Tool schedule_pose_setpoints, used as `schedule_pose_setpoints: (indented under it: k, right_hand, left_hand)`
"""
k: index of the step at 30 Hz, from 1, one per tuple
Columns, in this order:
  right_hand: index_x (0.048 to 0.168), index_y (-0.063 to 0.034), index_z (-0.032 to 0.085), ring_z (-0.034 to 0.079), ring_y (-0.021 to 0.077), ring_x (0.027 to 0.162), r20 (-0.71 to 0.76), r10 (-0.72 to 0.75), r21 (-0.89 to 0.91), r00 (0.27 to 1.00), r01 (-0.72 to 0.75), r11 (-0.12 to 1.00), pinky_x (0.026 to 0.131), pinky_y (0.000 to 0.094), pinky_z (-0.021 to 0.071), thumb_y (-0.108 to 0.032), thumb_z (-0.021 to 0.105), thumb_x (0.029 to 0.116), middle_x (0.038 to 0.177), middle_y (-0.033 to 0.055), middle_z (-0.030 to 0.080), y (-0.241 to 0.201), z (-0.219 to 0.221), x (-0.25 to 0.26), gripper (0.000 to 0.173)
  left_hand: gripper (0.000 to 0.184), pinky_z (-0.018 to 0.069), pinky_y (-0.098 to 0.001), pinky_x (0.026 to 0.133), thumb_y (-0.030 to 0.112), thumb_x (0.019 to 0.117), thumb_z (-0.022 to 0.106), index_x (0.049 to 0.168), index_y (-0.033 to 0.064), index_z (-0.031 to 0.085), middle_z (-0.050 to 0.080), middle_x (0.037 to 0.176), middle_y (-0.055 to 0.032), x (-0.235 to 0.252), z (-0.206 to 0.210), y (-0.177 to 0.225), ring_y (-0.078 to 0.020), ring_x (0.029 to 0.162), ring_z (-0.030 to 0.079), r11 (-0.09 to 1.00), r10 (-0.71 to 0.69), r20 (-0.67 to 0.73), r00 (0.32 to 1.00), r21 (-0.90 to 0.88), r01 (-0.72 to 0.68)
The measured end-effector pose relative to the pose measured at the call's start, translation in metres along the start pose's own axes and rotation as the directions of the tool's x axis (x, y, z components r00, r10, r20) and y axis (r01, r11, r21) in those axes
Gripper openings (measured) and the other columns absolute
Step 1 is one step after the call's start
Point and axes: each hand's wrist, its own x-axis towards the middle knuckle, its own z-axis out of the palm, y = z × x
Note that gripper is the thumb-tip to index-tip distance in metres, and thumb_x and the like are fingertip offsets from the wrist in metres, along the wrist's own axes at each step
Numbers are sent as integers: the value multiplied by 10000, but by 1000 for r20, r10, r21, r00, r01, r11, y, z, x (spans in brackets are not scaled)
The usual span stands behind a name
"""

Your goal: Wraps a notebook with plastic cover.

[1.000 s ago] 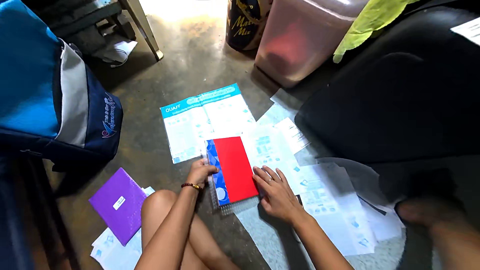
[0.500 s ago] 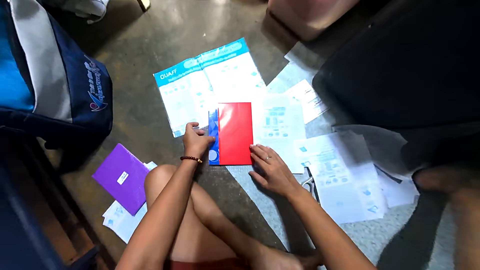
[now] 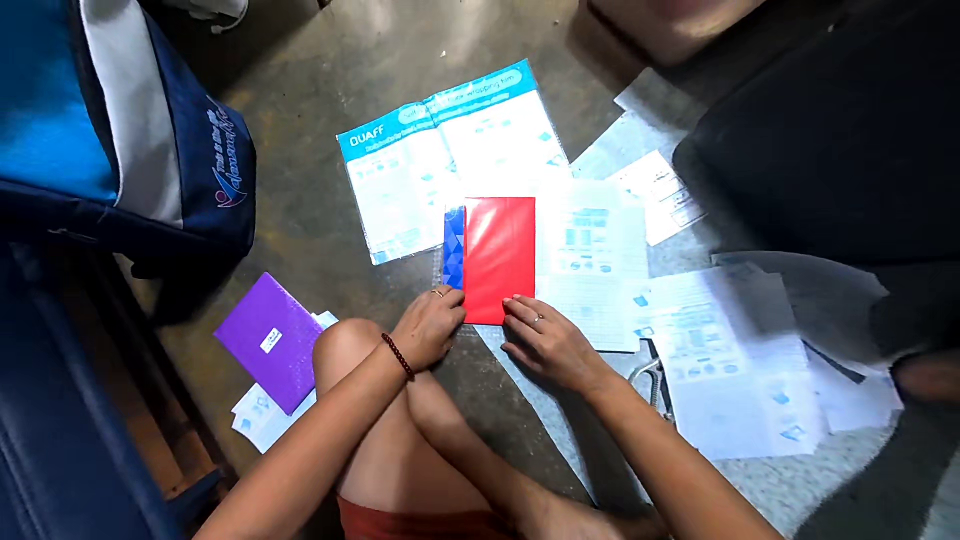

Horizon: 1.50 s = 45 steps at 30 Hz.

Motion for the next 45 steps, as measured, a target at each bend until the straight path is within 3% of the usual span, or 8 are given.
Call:
schedule_pose_setpoints:
  k: [7,13,21,26,33,37,40,45]
  right_hand:
    - [1025,46,728,690,409,1142,23,-54,-40,998,55,998,965,469,564,-218,563,990,1206,250,708,-4,-1,6,313]
    - [928,84,719,719,430,1051,62,-87,-69,994,91,993,898,474,593,44,527,935,1101,274,725,-18,-6,16,196]
    - [906,85,702,698,475,1080,64,-50,-141,997,59,988,900,536,582,59,515,931,1147,311,700,-29,3,11,190]
    - [899,80,698,707,438,1089,-13,-13,-169,1000,11,986,921,478,581,65,501,929,1146,276,717,-30,7,11,200]
    - [904,73,701,714,405,1092,-50,-2,-148,999,-5,989,937,453,580,72,507,927,1134,250,728,-26,6,11,195]
    - [897,62,716,728,387,1049,-109,-13,-154,994,-4,988,914,444,587,56,521,917,1103,229,740,-24,9,9,196]
    - [863,28,729,730,337,851,-162,-44,-225,986,6,974,788,399,593,24,533,911,936,191,736,-26,6,9,202]
    - [851,4,725,710,313,805,-184,-22,-240,983,-24,971,736,390,579,16,539,912,911,173,726,-29,12,3,196]
  left_hand:
    - [157,507,-463,1028,9,933,627,991,-124,687,655,1220,-257,1,7,8,-395,1216,618,998,64,-29,998,27,-63]
    - [182,524,-499,979,18,964,569,1022,-125,664,651,1178,-298,5,7,17,-450,1196,620,996,43,23,999,83,-45]
    - [235,511,-567,967,44,1019,489,1106,-126,627,581,1304,-320,9,6,31,-511,1259,553,992,-38,162,986,123,18]
    - [272,478,-565,1037,-10,1044,405,1125,-159,617,551,1360,-332,9,2,38,-518,1318,513,987,-84,169,982,151,59]
    - [225,498,-550,980,19,1016,478,1088,-126,634,585,1294,-303,9,3,36,-475,1298,532,988,-73,145,987,145,52]
    - [266,507,-557,920,163,949,658,1055,-81,660,605,1283,-279,6,4,31,-455,1258,560,993,4,20,1000,117,-7]
    - [437,518,-562,927,359,920,711,1054,-56,691,623,1292,-280,4,6,30,-456,1222,592,991,-133,-188,973,-13,133]
    - [433,429,-460,1116,159,947,666,1300,-84,600,563,1383,-282,7,-3,23,-394,1301,551,813,-522,-197,830,-408,415]
